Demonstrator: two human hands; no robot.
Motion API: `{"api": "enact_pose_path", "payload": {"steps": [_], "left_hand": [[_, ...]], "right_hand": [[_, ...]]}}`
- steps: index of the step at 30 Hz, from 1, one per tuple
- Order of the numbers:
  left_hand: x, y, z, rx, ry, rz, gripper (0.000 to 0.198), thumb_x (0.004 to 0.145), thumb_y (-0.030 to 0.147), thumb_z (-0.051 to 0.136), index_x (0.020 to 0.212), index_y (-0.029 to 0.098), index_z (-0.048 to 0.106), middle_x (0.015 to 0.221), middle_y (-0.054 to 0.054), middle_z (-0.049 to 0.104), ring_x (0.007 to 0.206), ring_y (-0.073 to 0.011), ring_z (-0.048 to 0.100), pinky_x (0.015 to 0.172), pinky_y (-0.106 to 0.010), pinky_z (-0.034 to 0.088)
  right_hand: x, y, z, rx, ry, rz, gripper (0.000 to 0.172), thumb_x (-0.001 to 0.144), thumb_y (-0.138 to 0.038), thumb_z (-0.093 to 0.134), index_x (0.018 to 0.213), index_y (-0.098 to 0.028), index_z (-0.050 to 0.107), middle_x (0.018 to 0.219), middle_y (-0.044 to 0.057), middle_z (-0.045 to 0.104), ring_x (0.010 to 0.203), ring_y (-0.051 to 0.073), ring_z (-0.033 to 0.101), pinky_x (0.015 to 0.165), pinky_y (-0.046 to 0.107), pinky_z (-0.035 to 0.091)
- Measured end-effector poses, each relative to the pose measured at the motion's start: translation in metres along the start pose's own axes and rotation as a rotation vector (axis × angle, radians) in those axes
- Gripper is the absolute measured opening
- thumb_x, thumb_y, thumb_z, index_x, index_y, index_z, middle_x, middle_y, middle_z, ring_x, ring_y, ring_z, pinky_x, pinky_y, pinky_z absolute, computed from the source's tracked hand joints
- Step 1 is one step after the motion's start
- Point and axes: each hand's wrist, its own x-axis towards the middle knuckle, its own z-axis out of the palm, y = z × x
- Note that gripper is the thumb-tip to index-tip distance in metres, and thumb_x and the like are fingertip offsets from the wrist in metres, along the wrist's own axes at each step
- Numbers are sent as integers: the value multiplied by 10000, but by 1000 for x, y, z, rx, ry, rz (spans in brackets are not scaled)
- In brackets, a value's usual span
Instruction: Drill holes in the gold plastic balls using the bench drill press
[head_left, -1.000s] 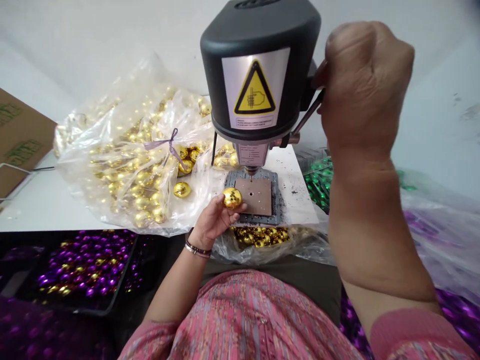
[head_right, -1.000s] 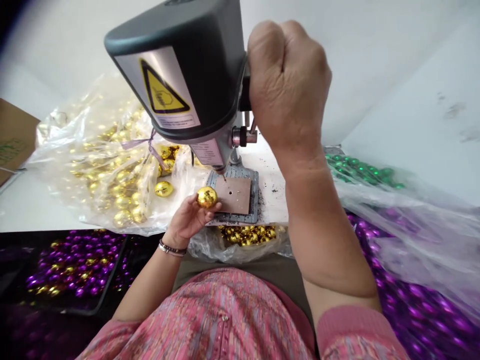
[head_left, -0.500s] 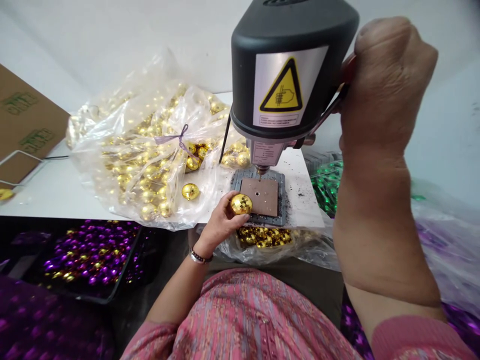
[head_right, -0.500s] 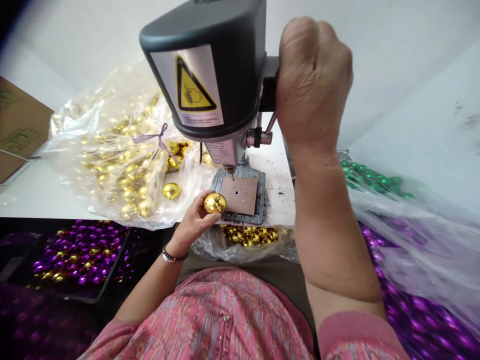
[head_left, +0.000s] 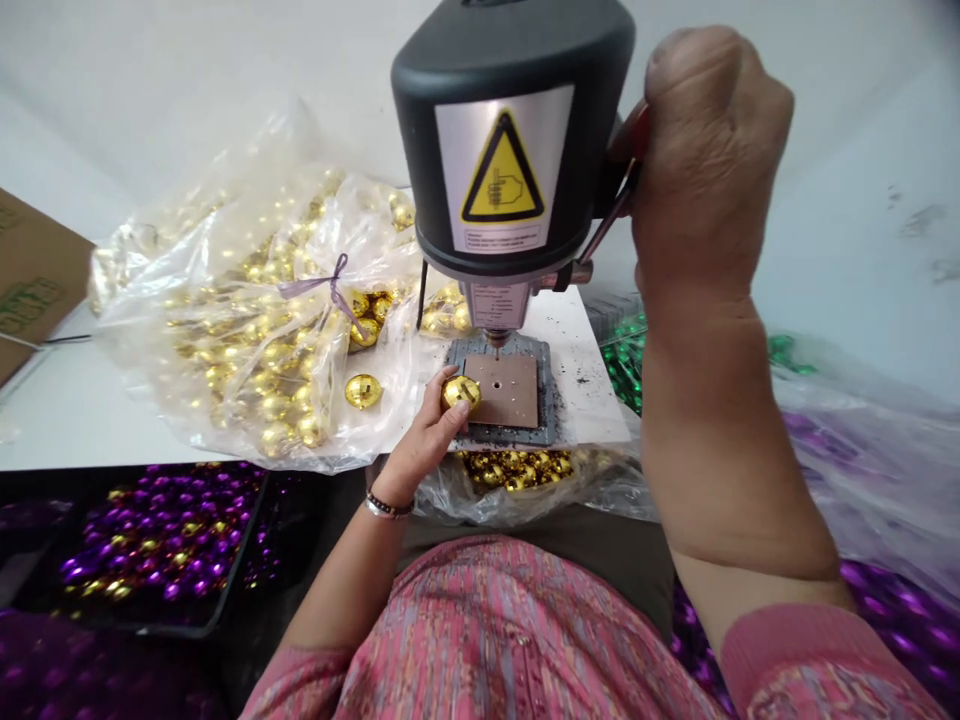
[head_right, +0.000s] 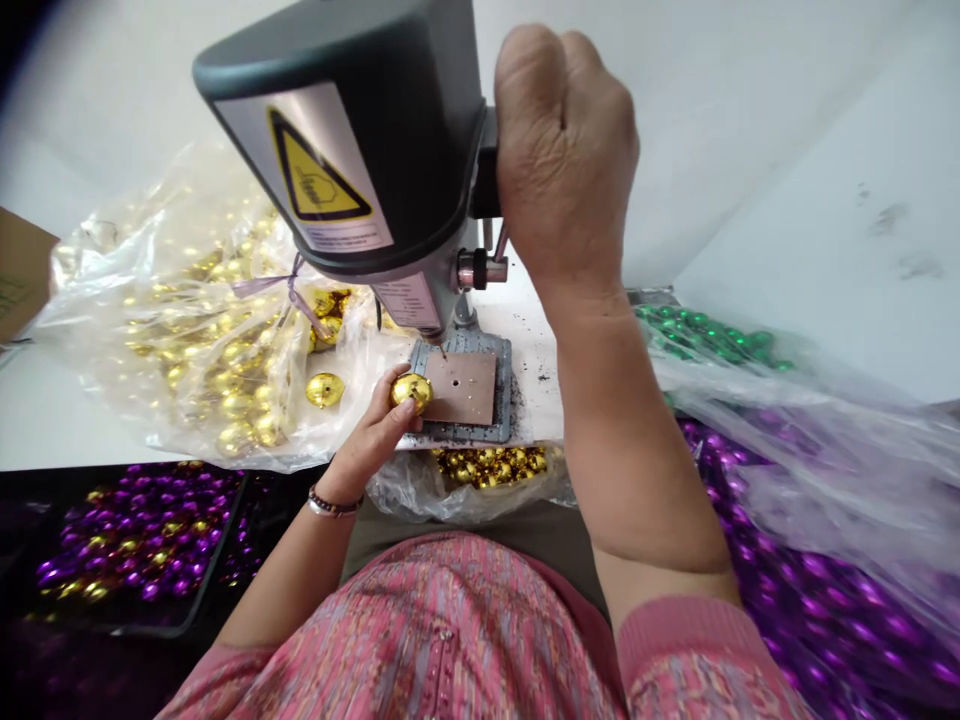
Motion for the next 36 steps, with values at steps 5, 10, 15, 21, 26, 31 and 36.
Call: {"api": "enact_pose_path", "payload": {"steps": [5, 10, 15, 21, 26, 31, 36], "left_hand": [[23, 15, 5, 204, 70, 18, 639, 805, 408, 707, 1355, 178, 477, 1104, -75, 654, 935, -195, 624, 873, -340, 506], [37, 18, 13, 285, 75, -13, 523, 758, 348, 744, 1214, 159, 569, 1104, -81, 690, 975, -213, 646, 883, -352, 505], [42, 26, 15, 370, 65, -38, 499, 739, 302, 752, 1194, 162, 604, 1079, -62, 711, 953, -200, 661, 862, -326, 513], [50, 34, 17, 499, 18, 18, 512, 711, 268, 767, 1194, 170, 630, 1084, -57, 723, 962, -211, 671, 868, -321, 528], [59, 35, 15, 631, -29, 107, 508, 686, 217, 778, 1179, 160, 669, 1104, -74, 726, 1009, -238, 673, 933, -348, 524], [68, 30, 16, 567, -89, 131, 606, 673, 228, 816, 1253, 146, 661, 1233, -106, 705, 1131, -263, 649, 1039, -393, 489], [67, 25, 19, 400, -131, 76, 665, 692, 255, 819, 1317, 129, 631, 1215, -111, 712, 1134, -265, 647, 1049, -401, 484]], "right_hand": [[1, -5, 0, -17, -28, 27, 289, 995, -288, 356, 719, -203, 369, 659, -86, 375, 650, 49, 367, 732, 231, 341], [0, -10, -4, -17, -56, 77, 293, 987, -314, 383, 717, -199, 372, 666, -95, 380, 673, 39, 371, 766, 231, 330], [-1, -14, -6, 3, -75, 93, 292, 981, -325, 378, 716, -202, 373, 660, -96, 388, 681, 34, 406, 789, 222, 341], [-2, -12, -6, 43, -58, 76, 273, 977, -322, 418, 739, -188, 409, 654, -96, 405, 663, 39, 402, 782, 230, 344], [-2, -8, -6, 66, -52, 65, 267, 980, -335, 433, 779, -164, 477, 654, -88, 414, 668, 47, 392, 783, 241, 350], [-3, -5, -6, 80, -46, 28, 345, 969, -456, 404, 763, -183, 441, 668, -78, 406, 664, 53, 386, 794, 256, 357], [-3, -2, -6, 87, -68, -21, 551, 879, -722, 281, 775, -199, 418, 686, -70, 386, 661, 56, 386, 752, 258, 368]]}}
